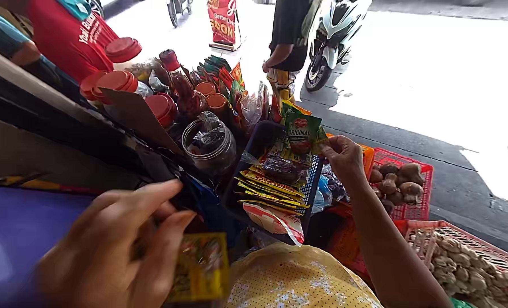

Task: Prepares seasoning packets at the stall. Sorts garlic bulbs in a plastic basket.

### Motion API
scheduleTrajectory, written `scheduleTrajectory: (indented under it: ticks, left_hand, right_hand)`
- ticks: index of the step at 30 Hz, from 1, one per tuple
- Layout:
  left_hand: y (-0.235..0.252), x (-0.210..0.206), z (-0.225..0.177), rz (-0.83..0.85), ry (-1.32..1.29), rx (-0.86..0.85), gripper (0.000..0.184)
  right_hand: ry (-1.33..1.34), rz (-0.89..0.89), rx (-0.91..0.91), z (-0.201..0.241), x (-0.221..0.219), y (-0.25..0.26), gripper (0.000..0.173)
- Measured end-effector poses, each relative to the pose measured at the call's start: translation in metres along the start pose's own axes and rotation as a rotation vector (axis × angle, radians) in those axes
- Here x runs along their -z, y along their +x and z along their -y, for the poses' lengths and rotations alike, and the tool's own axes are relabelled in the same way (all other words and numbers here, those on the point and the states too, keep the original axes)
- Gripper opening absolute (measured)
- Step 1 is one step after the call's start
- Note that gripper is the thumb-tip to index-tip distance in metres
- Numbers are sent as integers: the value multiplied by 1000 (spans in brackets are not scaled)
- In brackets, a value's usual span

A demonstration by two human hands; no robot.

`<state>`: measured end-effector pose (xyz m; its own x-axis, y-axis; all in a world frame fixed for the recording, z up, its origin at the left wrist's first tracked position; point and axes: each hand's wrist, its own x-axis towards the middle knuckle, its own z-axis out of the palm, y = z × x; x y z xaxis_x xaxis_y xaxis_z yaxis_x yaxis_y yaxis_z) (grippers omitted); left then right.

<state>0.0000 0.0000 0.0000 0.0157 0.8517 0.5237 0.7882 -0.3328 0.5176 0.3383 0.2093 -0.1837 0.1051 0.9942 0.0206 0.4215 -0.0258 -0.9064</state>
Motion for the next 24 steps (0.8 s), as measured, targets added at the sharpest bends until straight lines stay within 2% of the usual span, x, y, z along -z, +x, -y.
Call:
scheduleTrajectory:
  ticks: [2, 4, 11, 16, 18, 21, 24]
  left_hand:
    - [55, -57, 10, 70, 96, -195, 28]
    - [89, -96, 21, 181, 113, -265, 31]
    - [156, -192, 45, 503, 43, -208, 41]
    - [184, -267, 36, 786, 127, -291, 75]
    - [191, -284, 33, 848, 188, -280, 80]
    - [190, -289, 32, 802, 208, -259, 65]
    - [176, -282, 41, 688, 163, -335, 23]
  right_hand:
    - [24, -29, -5, 0, 3, -3, 15]
    - [46, -76, 17, 1, 9, -7, 15]
    - [81, -187, 57, -7, 33, -20, 14]
    - [98, -204, 10, -4, 32, -22, 13]
    - [101, -193, -5, 0, 32, -22, 13]
    - [113, -174, 6, 0, 33, -19, 12]
    - [129, -157, 65, -8, 31, -13, 12]
